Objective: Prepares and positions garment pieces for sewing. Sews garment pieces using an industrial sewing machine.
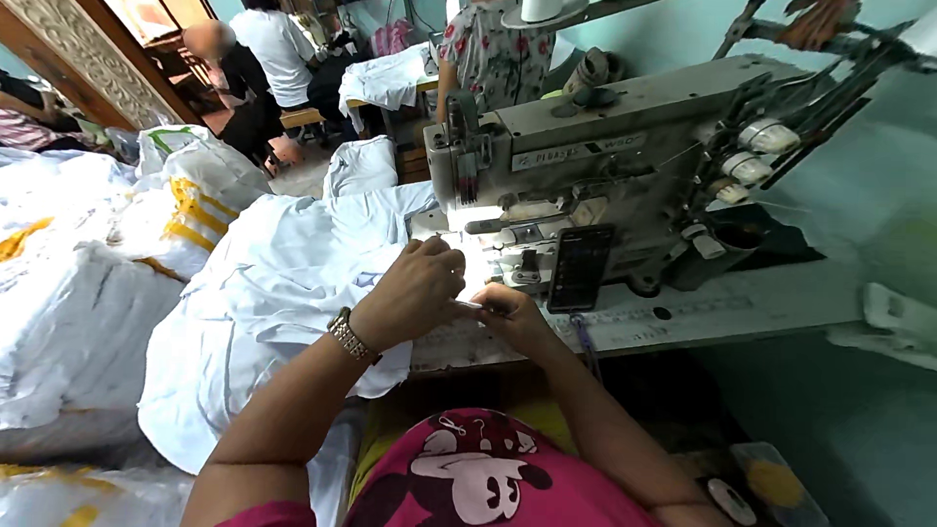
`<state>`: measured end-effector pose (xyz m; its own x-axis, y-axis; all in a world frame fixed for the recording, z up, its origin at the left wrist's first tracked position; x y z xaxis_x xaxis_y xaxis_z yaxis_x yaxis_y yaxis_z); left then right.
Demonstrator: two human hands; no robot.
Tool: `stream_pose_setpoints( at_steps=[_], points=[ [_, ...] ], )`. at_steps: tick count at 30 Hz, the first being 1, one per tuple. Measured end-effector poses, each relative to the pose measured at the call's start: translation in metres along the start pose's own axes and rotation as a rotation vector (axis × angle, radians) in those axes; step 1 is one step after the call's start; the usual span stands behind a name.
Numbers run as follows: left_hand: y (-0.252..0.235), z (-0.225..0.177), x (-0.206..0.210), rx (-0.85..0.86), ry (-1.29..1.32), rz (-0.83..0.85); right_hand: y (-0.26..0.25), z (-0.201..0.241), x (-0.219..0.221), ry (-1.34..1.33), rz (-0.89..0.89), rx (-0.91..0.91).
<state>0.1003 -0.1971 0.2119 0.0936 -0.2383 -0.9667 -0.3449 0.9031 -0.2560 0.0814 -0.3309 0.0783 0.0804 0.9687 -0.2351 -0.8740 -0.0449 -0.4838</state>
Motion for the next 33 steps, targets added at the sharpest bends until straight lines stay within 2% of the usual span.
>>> stream_pose_setpoints(
  at_steps=[6,8,11,16,23,33],
  points=[
    [0.009,0.02,0.03,-0.089,0.091,-0.013,0.014,0.008,-0.004,0.087,-0.047,-0.002],
    [0.012,0.031,0.048,-0.083,0.106,0.021,0.014,0.012,-0.006,0.107,-0.085,-0.044],
    [0.013,0.041,0.063,-0.04,0.11,-0.017,0.009,0.015,-0.008,0.152,-0.156,-0.081],
    [0.011,0.047,0.066,-0.03,0.015,-0.084,0.009,0.015,-0.006,0.213,-0.18,-0.108],
    [-0.001,0.06,0.07,-0.017,-0.015,-0.044,0.004,0.011,-0.005,0.308,-0.256,-0.127],
    [-0.011,0.08,0.073,-0.064,-0.008,-0.002,-0.01,0.007,-0.003,0.396,-0.244,-0.116]
  ],
)
Point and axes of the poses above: each hand's wrist, its own y-axis away from the middle knuckle, its own x-axis out of the palm, z = x × y, the point moved 7 cm from there along -y, towards the middle knuckle, and after that the axes turned 3 degrees about -z, right-handed, at the moved point
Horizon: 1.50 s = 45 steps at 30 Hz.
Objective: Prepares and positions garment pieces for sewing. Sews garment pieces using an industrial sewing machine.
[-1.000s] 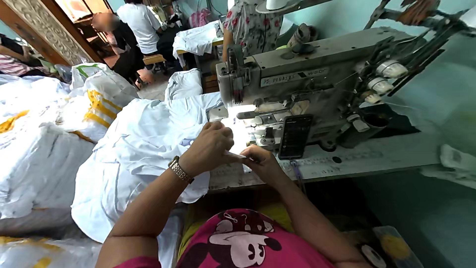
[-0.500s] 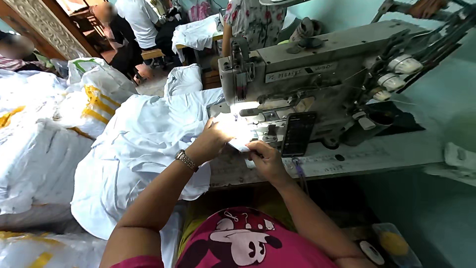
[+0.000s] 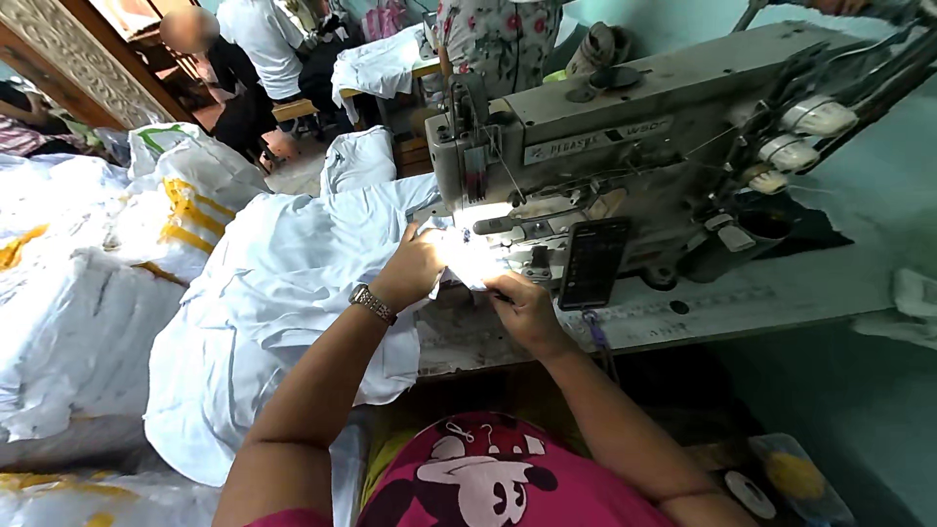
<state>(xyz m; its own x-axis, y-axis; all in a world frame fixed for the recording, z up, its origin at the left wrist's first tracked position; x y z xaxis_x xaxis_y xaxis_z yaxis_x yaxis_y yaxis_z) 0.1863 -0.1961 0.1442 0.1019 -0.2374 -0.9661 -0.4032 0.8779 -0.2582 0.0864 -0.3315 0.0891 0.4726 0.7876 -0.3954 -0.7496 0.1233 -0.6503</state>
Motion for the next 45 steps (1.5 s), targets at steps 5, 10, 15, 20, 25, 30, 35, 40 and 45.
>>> stream_pose_setpoints(
  at_steps=[5,10,15,20,25,30,35,40,45],
  points=[
    [-0.002,0.004,-0.003,0.001,-0.039,-0.044,-0.004,0.0,0.003,0.073,0.053,-0.027],
    [-0.008,0.013,0.003,-0.053,-0.04,-0.038,-0.007,0.005,0.003,0.076,0.116,0.011],
    [-0.002,0.008,0.001,-0.095,0.064,-0.106,0.018,0.007,0.0,-0.018,0.004,-0.12],
    [-0.001,0.007,0.0,-0.107,0.131,-0.15,0.057,-0.007,0.025,-0.028,0.072,-0.039],
    [0.0,0.005,0.0,-0.112,0.123,-0.155,0.064,-0.01,0.037,0.024,0.15,-0.033],
    [-0.001,0.007,0.001,-0.124,0.155,-0.171,0.062,-0.012,0.034,0.037,0.096,-0.038],
    [-0.007,0.005,0.001,-0.154,0.212,-0.139,0.063,-0.012,0.031,0.07,0.068,-0.046],
    [-0.023,0.024,0.013,-0.211,0.28,-0.16,0.065,-0.014,0.031,0.033,0.078,-0.013],
    [-0.044,0.052,0.006,-0.253,0.075,-0.093,0.063,-0.019,0.035,0.015,0.102,0.037]
  ],
)
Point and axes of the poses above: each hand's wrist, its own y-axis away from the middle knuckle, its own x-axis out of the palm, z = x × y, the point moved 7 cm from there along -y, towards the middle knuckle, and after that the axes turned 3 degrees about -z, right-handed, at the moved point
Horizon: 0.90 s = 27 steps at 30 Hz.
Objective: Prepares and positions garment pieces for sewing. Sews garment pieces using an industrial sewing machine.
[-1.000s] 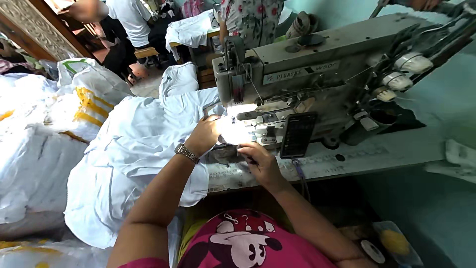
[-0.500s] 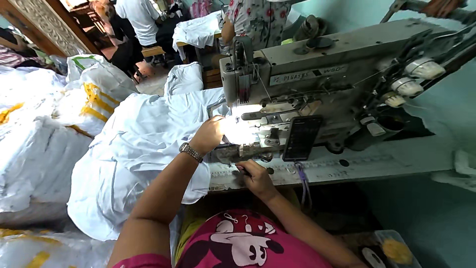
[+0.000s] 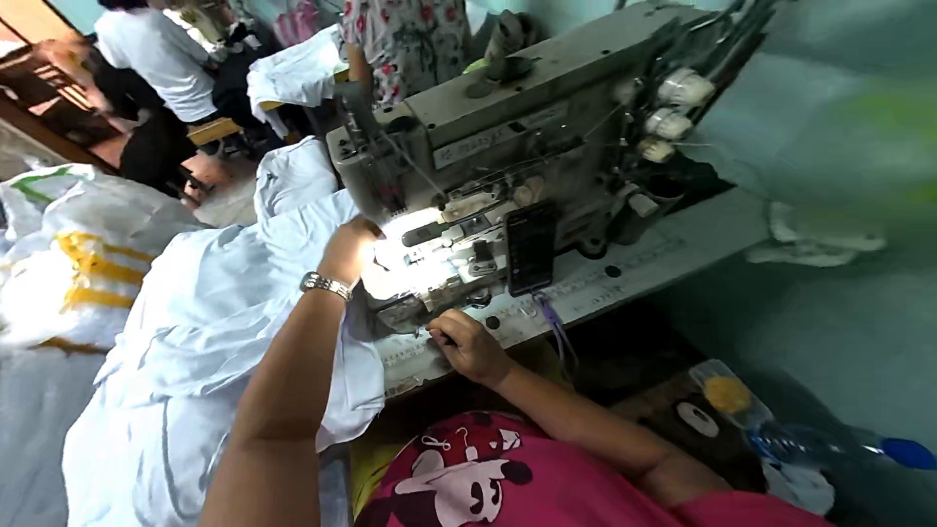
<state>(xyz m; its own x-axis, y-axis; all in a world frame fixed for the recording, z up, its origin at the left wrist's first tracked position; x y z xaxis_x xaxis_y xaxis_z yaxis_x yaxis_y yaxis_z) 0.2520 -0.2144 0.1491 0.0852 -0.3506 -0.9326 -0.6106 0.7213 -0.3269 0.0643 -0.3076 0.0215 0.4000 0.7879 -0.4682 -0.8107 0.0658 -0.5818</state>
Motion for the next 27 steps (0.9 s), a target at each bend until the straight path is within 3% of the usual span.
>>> stream_pose_setpoints(
  at_steps=[2,4,7,11,17,21,27],
  points=[
    [0.0,0.029,-0.017,-0.098,-0.099,-0.074,0.0,0.0,0.001,0.014,0.036,0.025],
    [0.021,0.047,-0.044,-0.162,-0.122,-0.26,-0.001,-0.001,0.001,0.031,0.069,0.06],
    [0.084,0.022,-0.068,-0.144,-0.13,-0.456,-0.001,-0.001,0.003,0.067,0.113,0.113],
    [0.15,-0.019,-0.07,-0.02,-0.189,-0.657,-0.006,0.003,0.006,0.127,0.128,0.154],
    [0.189,-0.041,-0.054,0.021,-0.194,-0.679,-0.015,0.032,-0.007,0.097,0.317,0.371],
    [0.194,-0.042,-0.048,0.048,-0.167,-0.681,-0.042,0.061,-0.02,0.225,0.044,0.11],
    [0.208,-0.042,-0.042,0.018,-0.095,-0.705,-0.094,0.082,0.0,0.386,0.014,-0.028]
  ],
)
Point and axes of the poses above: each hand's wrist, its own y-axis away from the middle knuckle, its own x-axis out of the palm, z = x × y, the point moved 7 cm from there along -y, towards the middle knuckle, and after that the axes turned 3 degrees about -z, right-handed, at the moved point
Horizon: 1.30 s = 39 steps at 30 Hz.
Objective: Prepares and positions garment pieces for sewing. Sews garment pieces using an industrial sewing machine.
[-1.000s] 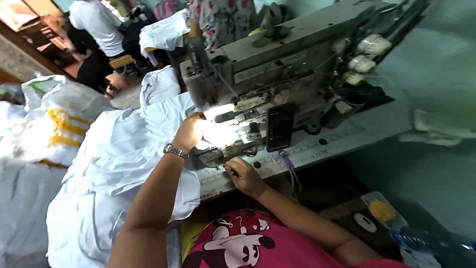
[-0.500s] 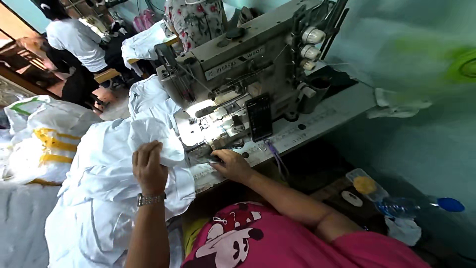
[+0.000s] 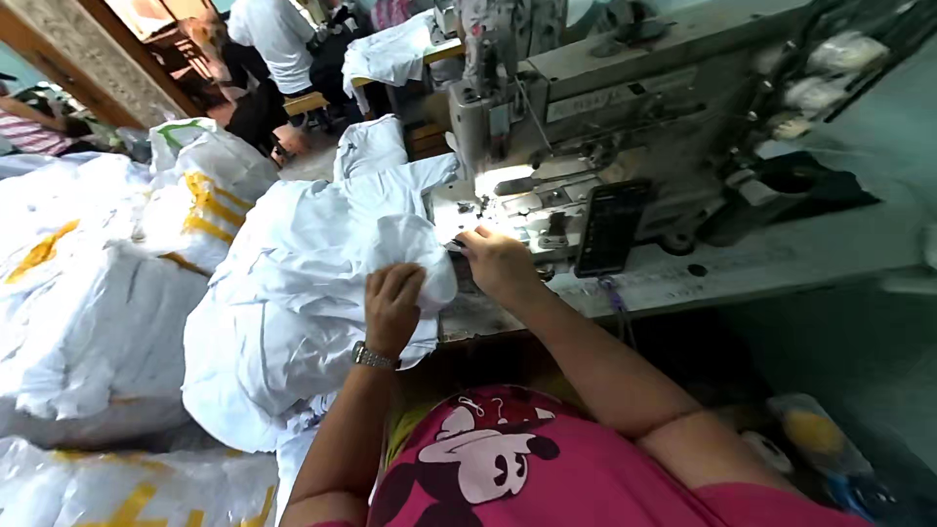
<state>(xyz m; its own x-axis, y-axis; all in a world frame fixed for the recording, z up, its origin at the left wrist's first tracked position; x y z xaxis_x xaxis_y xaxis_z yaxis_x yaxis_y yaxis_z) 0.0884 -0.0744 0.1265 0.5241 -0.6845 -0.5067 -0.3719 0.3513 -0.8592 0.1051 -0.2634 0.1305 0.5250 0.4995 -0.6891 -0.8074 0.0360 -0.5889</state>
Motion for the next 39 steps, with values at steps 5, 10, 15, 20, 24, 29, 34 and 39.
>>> stream_pose_setpoints(
  at_steps=[5,10,15,20,24,29,34,39],
  points=[
    [0.059,0.058,-0.034,-0.709,0.233,0.016,0.022,-0.016,-0.01,-0.062,-0.022,0.1],
    [0.096,0.06,-0.058,-1.167,0.441,0.023,0.052,-0.021,0.005,-0.237,0.08,0.156],
    [0.067,0.014,-0.029,-1.09,0.902,0.183,0.048,-0.004,-0.002,-0.412,0.046,0.109],
    [0.074,-0.004,-0.003,-1.155,1.126,0.283,0.06,-0.02,-0.004,-0.473,0.079,0.141],
    [0.079,-0.004,0.001,-1.172,1.138,0.306,0.069,-0.024,-0.005,-0.484,0.103,0.189],
    [0.081,-0.006,-0.002,-1.142,1.082,0.317,0.07,-0.017,0.0,-0.497,0.126,0.207],
    [0.082,-0.004,-0.003,-1.085,1.086,0.291,0.072,-0.012,0.005,-0.549,0.139,0.207],
    [0.081,-0.007,0.003,-1.184,1.156,0.241,0.079,-0.001,0.004,-0.629,0.19,0.251]
  ],
)
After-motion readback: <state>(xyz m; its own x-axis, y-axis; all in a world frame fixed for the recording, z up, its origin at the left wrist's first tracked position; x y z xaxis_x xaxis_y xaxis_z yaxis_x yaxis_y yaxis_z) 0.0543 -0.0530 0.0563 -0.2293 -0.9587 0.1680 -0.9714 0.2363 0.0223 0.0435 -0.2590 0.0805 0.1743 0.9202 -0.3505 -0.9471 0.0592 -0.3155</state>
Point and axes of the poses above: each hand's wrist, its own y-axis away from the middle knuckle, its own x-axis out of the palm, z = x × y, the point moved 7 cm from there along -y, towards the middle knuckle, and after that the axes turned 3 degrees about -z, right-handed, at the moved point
